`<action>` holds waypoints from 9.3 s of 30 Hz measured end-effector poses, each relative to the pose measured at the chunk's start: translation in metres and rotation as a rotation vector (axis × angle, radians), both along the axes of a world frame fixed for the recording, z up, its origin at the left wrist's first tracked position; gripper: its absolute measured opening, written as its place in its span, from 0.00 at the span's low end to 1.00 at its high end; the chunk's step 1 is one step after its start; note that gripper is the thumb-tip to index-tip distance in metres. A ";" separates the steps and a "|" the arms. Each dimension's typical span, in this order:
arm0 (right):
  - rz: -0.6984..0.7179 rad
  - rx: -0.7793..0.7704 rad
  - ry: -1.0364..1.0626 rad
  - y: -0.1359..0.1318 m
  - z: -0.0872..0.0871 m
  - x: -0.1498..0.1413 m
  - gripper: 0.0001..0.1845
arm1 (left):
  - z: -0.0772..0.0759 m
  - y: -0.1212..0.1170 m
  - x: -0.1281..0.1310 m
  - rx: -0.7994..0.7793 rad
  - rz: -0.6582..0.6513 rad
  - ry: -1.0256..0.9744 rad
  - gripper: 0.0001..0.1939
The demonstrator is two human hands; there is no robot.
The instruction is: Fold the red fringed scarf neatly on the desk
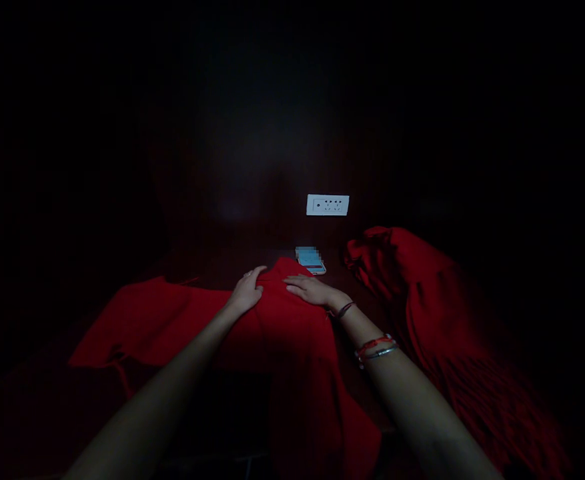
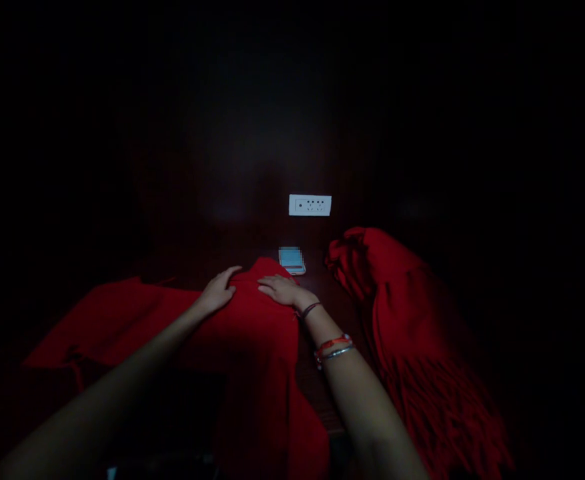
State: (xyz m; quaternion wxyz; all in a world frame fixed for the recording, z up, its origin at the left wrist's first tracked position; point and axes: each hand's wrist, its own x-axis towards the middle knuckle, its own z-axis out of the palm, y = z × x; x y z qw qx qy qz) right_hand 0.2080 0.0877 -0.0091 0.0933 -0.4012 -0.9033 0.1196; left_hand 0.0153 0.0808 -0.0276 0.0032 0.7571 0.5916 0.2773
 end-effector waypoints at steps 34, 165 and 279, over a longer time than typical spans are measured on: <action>-0.480 0.143 0.029 -0.021 0.034 -0.012 0.29 | 0.006 -0.013 -0.007 -0.097 0.424 -0.014 0.18; -0.384 -0.196 0.402 -0.159 -0.004 0.053 0.35 | 0.009 -0.093 0.021 -0.074 -0.113 0.212 0.23; -0.279 0.034 -0.139 -0.096 -0.019 -0.004 0.38 | -0.003 -0.078 -0.002 -0.535 -0.184 0.305 0.41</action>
